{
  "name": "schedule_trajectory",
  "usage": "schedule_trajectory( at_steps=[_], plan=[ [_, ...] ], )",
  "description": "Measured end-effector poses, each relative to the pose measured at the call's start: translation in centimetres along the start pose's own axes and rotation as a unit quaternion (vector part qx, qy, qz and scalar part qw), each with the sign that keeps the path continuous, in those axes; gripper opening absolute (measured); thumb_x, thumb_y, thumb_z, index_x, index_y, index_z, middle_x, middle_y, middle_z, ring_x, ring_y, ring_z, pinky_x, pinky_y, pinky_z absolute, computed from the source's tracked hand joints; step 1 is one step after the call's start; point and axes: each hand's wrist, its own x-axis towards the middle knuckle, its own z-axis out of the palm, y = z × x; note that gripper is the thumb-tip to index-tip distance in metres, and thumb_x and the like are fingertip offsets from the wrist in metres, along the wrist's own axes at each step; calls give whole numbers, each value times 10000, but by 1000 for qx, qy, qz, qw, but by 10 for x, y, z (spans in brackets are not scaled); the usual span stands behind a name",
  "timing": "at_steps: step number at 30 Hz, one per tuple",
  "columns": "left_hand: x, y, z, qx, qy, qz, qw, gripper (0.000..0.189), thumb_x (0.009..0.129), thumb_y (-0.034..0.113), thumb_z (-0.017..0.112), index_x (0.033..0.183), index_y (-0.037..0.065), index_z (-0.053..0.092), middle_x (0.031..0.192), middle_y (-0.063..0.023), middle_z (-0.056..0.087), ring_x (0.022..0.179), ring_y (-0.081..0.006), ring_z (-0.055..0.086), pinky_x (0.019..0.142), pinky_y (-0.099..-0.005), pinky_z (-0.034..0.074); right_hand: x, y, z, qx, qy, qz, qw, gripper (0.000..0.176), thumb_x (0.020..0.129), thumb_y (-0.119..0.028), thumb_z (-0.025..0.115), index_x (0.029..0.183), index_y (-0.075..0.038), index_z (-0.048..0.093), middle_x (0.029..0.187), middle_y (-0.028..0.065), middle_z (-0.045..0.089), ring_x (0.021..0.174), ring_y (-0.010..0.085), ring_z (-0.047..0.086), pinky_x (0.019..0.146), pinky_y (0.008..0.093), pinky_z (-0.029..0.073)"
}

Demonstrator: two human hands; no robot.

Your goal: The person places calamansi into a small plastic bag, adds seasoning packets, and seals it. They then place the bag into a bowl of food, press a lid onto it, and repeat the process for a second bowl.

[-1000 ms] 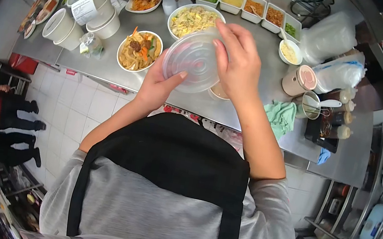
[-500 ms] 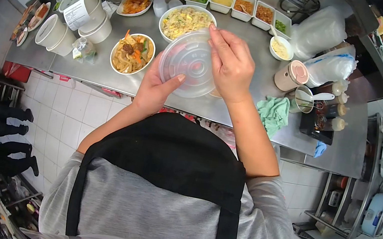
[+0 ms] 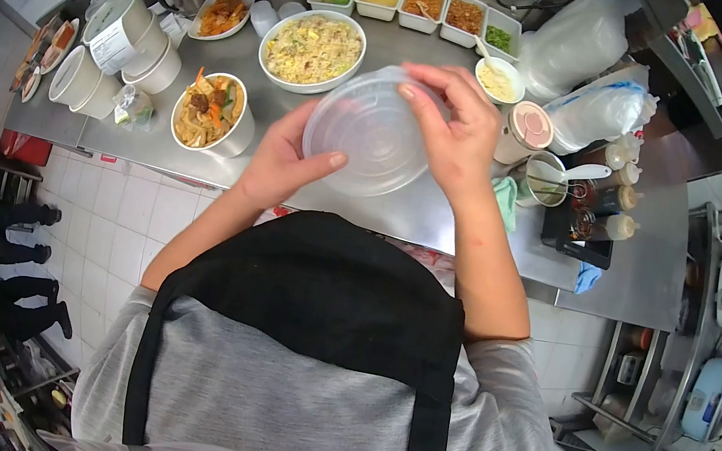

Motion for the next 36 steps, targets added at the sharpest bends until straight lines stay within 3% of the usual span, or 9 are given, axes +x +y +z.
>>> schedule_trajectory(
  at_steps=[2,3,6,9,15,18,24,33,36],
  plan=[
    [17,15,3,-20,-33,-24,999,467,835,38,643,1264,-2,463,1166,-85,559,1040,-122,546,878,-271,462,-3,-8,-14,-42,-44,-48,997,212,770,-45,704,980,-28,676,919,90,650,807,165,627,728,268,503],
    [27,12,10,22,-4,28,999,391,832,28,647,1202,-3,523,1068,-67,607,940,-95,580,809,-239,485,-6,-16,-16,-63,-34,-45,996,223,763,-19,701,984,-29,676,925,98,653,816,176,633,714,278,511],
    [41,10,28,18,24,-30,999,312,834,17,642,1138,-8,574,991,-54,637,868,-94,598,777,-240,495,-9,-12,-29,-87,-1,-119,989,255,751,5,701,1002,-35,675,936,103,657,825,190,638,712,283,513],
    [48,0,41,28,20,-38,999,292,852,31,633,1132,-20,567,1040,-54,621,948,-91,577,821,-228,474,-7,-10,-43,-170,-1,-175,970,254,747,16,700,995,-31,673,945,109,657,827,200,639,713,283,512],
    [61,-12,56,58,-15,4,998,237,864,47,621,1092,-13,597,1008,-46,630,905,-87,579,795,-224,476,-3,-11,-69,-179,-71,-83,978,249,736,-5,701,983,-26,672,920,103,656,814,201,606,728,280,473],
    [70,-10,61,12,-11,-98,995,186,885,90,602,1043,-8,617,965,-47,639,862,-86,589,767,-220,483,-5,-5,-76,-165,-83,-52,981,265,711,-4,718,971,-34,674,925,102,654,845,216,634,746,304,498],
    [84,-17,53,-133,-50,-161,977,159,889,141,614,976,9,631,908,-46,647,813,-90,608,717,-234,503,-6,-2,-74,-164,-68,-81,981,251,708,-16,727,953,-37,679,905,96,655,837,216,634,738,300,497],
    [85,-21,52,-174,-26,-176,969,195,873,175,645,974,9,654,875,-44,657,757,-89,615,635,-245,502,-3,5,-68,-202,-26,-214,955,242,680,23,726,905,-65,699,873,70,672,793,200,663,661,285,531],
    [85,-19,49,-176,-44,-186,966,196,898,186,610,985,13,638,923,-62,657,826,-117,628,724,-271,522,-5,12,-68,-210,-12,-259,943,254,664,40,726,894,-67,700,882,69,675,787,202,669,652,283,539]
  ],
)
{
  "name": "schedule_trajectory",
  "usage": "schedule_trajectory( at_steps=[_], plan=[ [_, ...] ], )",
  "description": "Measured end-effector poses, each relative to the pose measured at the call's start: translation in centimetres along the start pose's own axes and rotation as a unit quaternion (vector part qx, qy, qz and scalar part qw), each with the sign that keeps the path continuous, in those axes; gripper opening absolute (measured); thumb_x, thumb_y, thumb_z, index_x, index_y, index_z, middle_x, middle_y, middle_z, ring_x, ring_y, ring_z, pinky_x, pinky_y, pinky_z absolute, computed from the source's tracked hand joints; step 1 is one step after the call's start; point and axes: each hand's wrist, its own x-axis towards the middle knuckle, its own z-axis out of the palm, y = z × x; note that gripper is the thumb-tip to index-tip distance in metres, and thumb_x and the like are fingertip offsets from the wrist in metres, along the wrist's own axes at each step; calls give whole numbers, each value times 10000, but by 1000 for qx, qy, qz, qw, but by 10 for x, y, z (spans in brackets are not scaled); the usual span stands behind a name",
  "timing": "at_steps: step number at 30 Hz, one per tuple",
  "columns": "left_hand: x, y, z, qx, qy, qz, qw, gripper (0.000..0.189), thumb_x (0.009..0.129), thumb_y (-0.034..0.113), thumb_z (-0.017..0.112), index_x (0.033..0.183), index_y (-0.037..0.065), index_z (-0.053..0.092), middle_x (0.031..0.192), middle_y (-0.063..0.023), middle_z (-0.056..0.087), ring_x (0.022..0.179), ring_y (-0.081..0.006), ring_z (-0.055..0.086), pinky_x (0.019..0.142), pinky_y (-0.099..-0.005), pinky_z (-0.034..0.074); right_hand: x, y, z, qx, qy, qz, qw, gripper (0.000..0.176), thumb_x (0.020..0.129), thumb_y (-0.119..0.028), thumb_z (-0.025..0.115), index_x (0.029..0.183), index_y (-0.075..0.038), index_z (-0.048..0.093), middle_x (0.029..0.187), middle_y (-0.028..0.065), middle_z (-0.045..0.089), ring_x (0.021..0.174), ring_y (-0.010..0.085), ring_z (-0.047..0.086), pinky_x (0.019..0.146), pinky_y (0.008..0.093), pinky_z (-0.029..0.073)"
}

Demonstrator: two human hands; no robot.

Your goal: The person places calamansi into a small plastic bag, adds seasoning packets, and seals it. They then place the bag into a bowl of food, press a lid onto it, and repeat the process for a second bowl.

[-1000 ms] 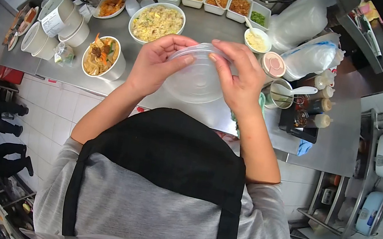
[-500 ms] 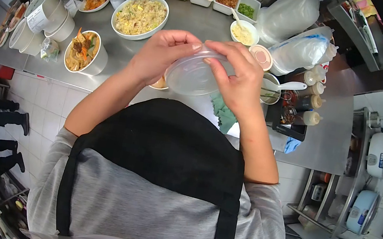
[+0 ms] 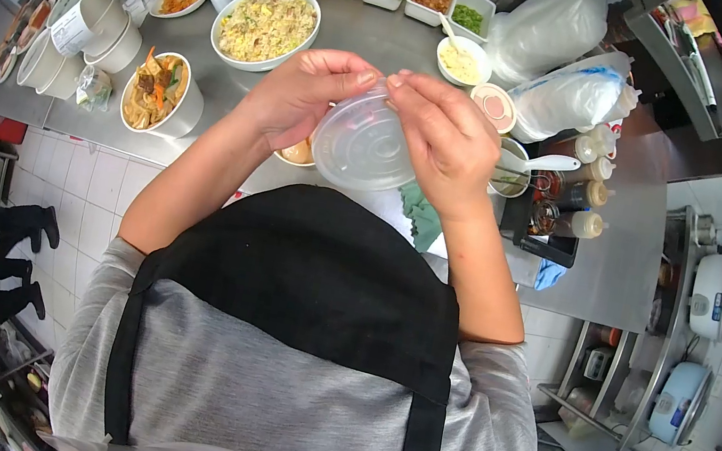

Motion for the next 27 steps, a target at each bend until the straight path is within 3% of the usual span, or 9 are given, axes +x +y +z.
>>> schedule_trajectory(
  at_steps=[21,24,27],
  plan=[
    [5,8,1,84,12,-11,996,183,894,211,616,905,31,646,820,-29,643,705,-79,608,631,-226,504,-2,3,-1,-30,9,-65,997,226,640,18,744,850,-56,703,914,84,678,767,214,668,611,263,522],
    [7,7,0,121,13,-3,993,151,893,172,610,876,25,641,796,-13,629,697,-60,587,624,-212,482,1,-3,-8,13,-65,48,997,221,651,-4,748,856,-45,678,899,80,672,797,222,655,661,282,520],
    [4,-1,16,341,78,98,932,130,891,129,599,849,9,625,763,8,610,678,-37,553,605,-203,456,0,0,-18,207,-150,286,923,220,682,-50,744,883,-36,656,866,74,663,792,224,637,723,297,508]
  ],
)
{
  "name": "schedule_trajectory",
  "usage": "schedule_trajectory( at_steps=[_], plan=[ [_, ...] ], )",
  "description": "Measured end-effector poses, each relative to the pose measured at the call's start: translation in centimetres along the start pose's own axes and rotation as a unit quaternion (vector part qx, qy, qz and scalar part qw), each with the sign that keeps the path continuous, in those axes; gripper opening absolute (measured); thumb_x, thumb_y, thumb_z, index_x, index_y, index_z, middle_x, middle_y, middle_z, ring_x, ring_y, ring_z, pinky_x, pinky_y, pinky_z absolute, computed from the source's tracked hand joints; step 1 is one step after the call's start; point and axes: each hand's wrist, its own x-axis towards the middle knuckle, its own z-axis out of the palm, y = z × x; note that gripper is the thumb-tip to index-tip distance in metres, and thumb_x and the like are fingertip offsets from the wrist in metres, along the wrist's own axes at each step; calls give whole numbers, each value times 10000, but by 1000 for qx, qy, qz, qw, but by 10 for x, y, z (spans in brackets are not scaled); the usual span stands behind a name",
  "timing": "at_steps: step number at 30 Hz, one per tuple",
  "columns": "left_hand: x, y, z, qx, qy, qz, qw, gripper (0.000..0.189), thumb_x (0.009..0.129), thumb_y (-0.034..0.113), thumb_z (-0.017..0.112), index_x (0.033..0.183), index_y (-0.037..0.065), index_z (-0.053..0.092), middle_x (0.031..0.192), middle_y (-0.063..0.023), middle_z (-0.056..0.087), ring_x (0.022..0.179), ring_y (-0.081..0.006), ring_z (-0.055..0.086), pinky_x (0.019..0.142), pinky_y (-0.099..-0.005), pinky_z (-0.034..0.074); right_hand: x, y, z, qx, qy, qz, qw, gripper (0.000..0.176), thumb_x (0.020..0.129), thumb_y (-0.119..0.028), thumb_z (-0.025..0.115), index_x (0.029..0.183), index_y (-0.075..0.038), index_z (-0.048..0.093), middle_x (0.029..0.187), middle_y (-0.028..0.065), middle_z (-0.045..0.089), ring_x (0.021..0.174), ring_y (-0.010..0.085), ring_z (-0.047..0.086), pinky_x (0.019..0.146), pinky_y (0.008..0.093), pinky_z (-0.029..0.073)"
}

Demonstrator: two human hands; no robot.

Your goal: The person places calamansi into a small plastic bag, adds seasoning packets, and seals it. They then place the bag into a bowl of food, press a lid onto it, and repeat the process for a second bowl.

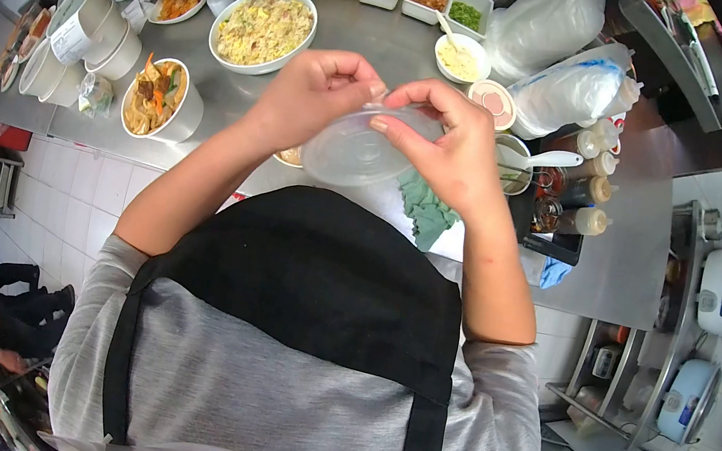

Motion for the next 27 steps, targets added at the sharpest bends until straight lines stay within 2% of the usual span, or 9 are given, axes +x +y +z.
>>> schedule_trajectory(
  at_steps=[3,6,9,12,15,18,22,25,27],
  plan=[
    [5,-3,13,87,17,92,992,111,880,100,591,846,-4,612,743,21,604,671,-29,536,599,-198,446,0,-2,-12,-31,-35,38,998,198,702,-73,726,872,-40,629,883,63,641,824,228,605,783,329,479],
    [24,6,13,172,12,136,976,110,864,108,601,846,-1,608,724,21,592,650,-31,523,591,-193,437,13,1,-17,-324,36,-225,918,159,719,-48,691,832,-42,580,920,65,612,896,261,571,804,369,456],
    [54,11,11,107,-39,45,993,113,856,112,586,841,0,599,711,3,586,633,-48,538,588,-199,447,23,10,-24,-356,79,-288,886,199,712,-10,662,852,-45,525,951,74,586,964,301,534,827,419,430],
    [97,-28,-9,90,19,7,996,132,863,130,561,853,2,587,708,-17,593,620,-77,564,585,-224,462,11,4,-35,-323,108,-306,889,203,753,32,628,901,-32,505,914,93,592,880,319,568,768,409,459],
    [120,-71,-30,120,68,-25,990,132,873,140,527,867,19,578,716,-28,603,653,-93,601,598,-249,481,-14,14,-42,-86,139,-252,954,177,797,64,587,918,-27,496,869,107,599,773,307,592,691,380,480],
    [138,-100,-36,134,113,-55,983,153,885,166,506,895,30,576,756,-93,643,692,-203,649,634,-321,501,-32,38,-36,-59,195,-203,958,133,836,68,548,929,-20,513,840,114,607,698,280,599,635,340,481],
    [148,-110,-54,312,289,38,904,234,900,215,452,986,18,545,878,-252,631,888,-451,584,779,-492,466,-15,64,-21,-163,173,-111,965,118,856,37,536,956,-25,550,837,119,613,718,257,598,650,310,471],
    [152,-125,-65,317,261,-66,909,305,907,280,477,1064,29,551,962,-237,638,948,-412,591,831,-453,465,-1,76,-16,-164,172,-54,970,109,861,27,536,954,-27,550,838,122,613,733,259,598,661,323,471],
    [141,-113,-63,259,218,-46,940,387,910,341,503,1161,47,534,1055,-176,633,1004,-343,590,873,-410,452,8,76,-16,-132,159,-56,977,88,869,1,561,952,-23,546,824,116,626,702,232,622,635,298,483]
  ],
)
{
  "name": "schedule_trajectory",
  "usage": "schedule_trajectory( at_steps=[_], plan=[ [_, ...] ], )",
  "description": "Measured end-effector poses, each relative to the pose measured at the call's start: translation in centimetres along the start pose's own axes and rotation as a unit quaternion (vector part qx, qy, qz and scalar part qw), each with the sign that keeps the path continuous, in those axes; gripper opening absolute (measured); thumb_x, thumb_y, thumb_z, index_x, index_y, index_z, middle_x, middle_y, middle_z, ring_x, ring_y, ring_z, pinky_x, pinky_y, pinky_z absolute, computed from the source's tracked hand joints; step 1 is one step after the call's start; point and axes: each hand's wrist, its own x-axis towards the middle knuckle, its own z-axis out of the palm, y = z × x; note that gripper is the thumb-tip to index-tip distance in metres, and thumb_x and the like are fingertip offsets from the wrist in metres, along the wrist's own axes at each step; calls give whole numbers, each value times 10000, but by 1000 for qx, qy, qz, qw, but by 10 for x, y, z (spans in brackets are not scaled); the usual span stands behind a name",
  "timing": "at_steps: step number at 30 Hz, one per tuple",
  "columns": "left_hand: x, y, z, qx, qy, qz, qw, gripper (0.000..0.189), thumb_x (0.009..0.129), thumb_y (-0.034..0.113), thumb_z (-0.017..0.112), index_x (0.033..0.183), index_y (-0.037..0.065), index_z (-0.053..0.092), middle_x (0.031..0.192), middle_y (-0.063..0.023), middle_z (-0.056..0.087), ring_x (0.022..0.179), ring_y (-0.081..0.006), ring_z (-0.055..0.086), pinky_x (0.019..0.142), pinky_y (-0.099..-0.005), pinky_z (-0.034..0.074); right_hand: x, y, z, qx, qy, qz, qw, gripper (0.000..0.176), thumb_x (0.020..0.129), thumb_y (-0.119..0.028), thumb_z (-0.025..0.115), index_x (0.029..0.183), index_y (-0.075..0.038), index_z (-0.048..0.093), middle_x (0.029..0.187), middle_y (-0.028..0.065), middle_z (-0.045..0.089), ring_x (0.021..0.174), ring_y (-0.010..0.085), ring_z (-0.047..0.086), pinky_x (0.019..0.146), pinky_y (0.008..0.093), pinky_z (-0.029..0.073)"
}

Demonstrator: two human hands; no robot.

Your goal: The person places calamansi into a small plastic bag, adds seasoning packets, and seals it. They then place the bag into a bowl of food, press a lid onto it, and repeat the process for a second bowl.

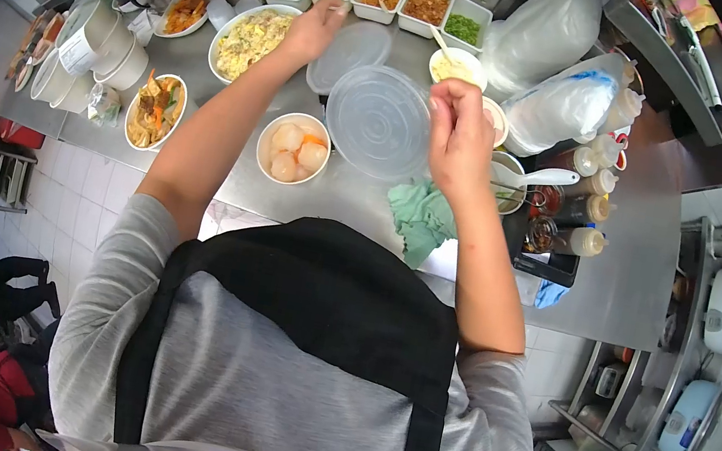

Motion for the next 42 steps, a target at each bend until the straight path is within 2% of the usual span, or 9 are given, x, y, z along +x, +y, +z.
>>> schedule_trajectory(
  at_steps=[5,7,11,19,23,26,29,33,42],
  plan=[
    [-92,67,-64,-289,-270,151,906,386,864,113,639,1221,22,523,1124,-85,601,1058,-153,559,907,-309,451,28,-30,9,137,-22,9,990,138,856,-45,626,982,-17,576,822,93,654,680,160,645,629,242,498],
    [-124,71,-85,-263,-197,158,931,371,829,21,652,1182,2,541,1118,-71,596,1029,-131,563,894,-280,457,30,-50,14,192,-34,38,980,222,818,-34,667,1035,-15,620,838,87,659,713,135,642,649,232,501],
    [-172,70,-118,-224,-60,121,965,307,823,-6,654,1118,-11,570,1098,-55,591,954,-113,579,827,-254,487,21,-93,31,79,8,-158,984,322,726,8,722,1040,-36,669,854,85,661,748,170,638,651,258,510],
    [-227,50,-143,-432,10,-25,902,328,835,9,639,1149,30,546,916,-33,561,802,-76,557,675,-228,523,6,-107,90,72,57,-320,943,288,697,79,702,958,-39,667,910,92,658,763,197,635,660,279,506],
    [-255,10,-156,-416,96,-39,903,302,842,66,652,1133,43,577,917,-2,567,846,-71,537,638,-206,485,-25,-137,129,439,-102,118,885,323,812,9,669,1107,2,537,954,56,603,697,78,568,611,226,474],
    [-268,-44,-174,-201,158,-5,967,270,839,65,651,1107,52,618,929,10,570,834,-57,526,621,-191,454,-38,-121,170,406,-225,220,858,253,840,-27,648,1078,1,568,876,19,599,650,61,533,576,200,442],
    [-258,-81,-208,-229,251,-76,937,265,880,178,609,1118,63,604,994,-5,561,893,-100,507,759,-247,442,-6,-123,222,304,-194,190,913,147,870,-83,612,993,-9,647,836,6,628,702,59,544,613,202,445],
    [-246,-117,-221,-358,363,-226,830,403,928,358,522,1234,100,482,1196,-33,481,1043,-173,444,793,-312,439,68,-87,332,388,-248,304,834,86,819,-33,620,880,-40,681,775,14,638,647,95,557,579,232,462],
    [-236,-118,-206,-452,277,-260,807,548,931,458,463,1366,149,337,1352,-91,342,1128,-262,400,857,-429,449,133,-89,457,185,-532,371,738,121,839,-81,589,933,-88,666,870,57,660,661,169,631,594,324,552]
  ],
)
